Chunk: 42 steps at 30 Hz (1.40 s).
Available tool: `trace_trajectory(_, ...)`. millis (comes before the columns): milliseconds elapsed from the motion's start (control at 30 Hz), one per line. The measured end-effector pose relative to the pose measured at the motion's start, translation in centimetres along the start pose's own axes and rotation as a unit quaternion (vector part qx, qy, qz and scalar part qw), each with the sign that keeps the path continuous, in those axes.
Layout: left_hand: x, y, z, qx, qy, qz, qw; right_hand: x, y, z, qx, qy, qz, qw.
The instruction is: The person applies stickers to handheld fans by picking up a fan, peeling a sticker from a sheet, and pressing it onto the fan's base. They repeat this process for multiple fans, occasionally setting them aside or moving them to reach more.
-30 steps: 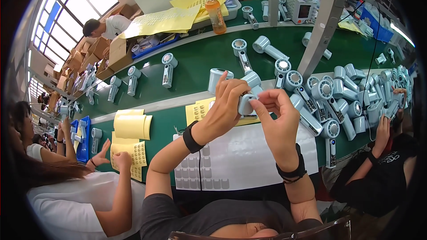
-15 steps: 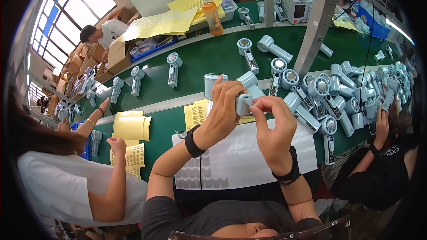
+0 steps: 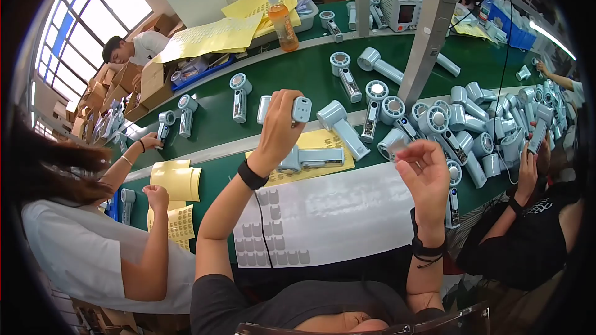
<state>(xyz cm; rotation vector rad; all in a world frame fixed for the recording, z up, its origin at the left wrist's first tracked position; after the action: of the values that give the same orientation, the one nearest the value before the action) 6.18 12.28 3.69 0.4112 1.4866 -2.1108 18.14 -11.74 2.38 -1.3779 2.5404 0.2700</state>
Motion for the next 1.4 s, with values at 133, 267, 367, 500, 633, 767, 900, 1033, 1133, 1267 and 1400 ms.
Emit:
trace_trajectory(133,-0.6,0.1,-0.8,-0.025,0.002,-0.012,1.000,-6.6,2.2,-0.7,0.250,-0.056,-0.054,0.965)
trace_trajectory(267,0.4,-2.0,2.3,-0.014,-0.023,0.021,0.999,-18.2,4.5,5.9,0.590,0.012,-0.059,0.805)
trace_trajectory(367,1.9,-3.5,4.8,0.014,-0.033,0.051,0.998,-22.9,1.6,14.5,0.670,0.099,-0.006,0.736)
trace_trajectory(500,6.1,-7.3,7.6,0.035,-0.070,0.093,0.993,-25.0,0.9,18.1,0.687,0.118,0.039,0.716)
trace_trajectory(633,10.5,-9.7,8.9,0.040,-0.103,0.127,0.986,-23.0,3.4,11.6,0.621,0.098,0.022,0.777)
trace_trajectory(767,13.6,-9.8,8.6,0.108,-0.159,0.174,0.966,-16.0,6.3,5.1,0.502,-0.021,-0.007,0.865)
trace_trajectory(900,14.4,-7.8,8.7,0.194,-0.160,0.194,0.948,-10.1,7.4,6.0,0.409,-0.053,-0.098,0.906)
trace_trajectory(1033,14.6,-5.8,9.2,0.244,-0.170,0.150,0.943,-7.5,7.5,8.8,0.398,-0.045,-0.143,0.905)
trace_trajectory(1133,14.5,-4.6,9.6,0.290,-0.169,0.113,0.935,-6.6,7.6,8.0,0.420,-0.055,-0.146,0.894)
trace_trajectory(1267,13.8,-3.6,10.5,0.244,-0.146,0.066,0.956,-4.9,7.6,1.9,0.458,-0.192,-0.105,0.862)
trace_trajectory(1400,12.9,-3.0,11.8,0.193,-0.061,0.083,0.976,-2.6,6.2,-1.3,0.240,-0.140,-0.089,0.957)
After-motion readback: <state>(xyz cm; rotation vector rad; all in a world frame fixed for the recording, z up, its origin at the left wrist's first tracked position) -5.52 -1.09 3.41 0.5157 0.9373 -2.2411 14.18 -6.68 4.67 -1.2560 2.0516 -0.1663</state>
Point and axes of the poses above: each hand's wrist, its own x-axis away from the middle knuckle, its own y-axis out of the palm, z = x × y, the point moved 8 cm from there along -x, towards the middle knuckle, and after that the axes turned 14 degrees about -z, right-handed, at the moved point
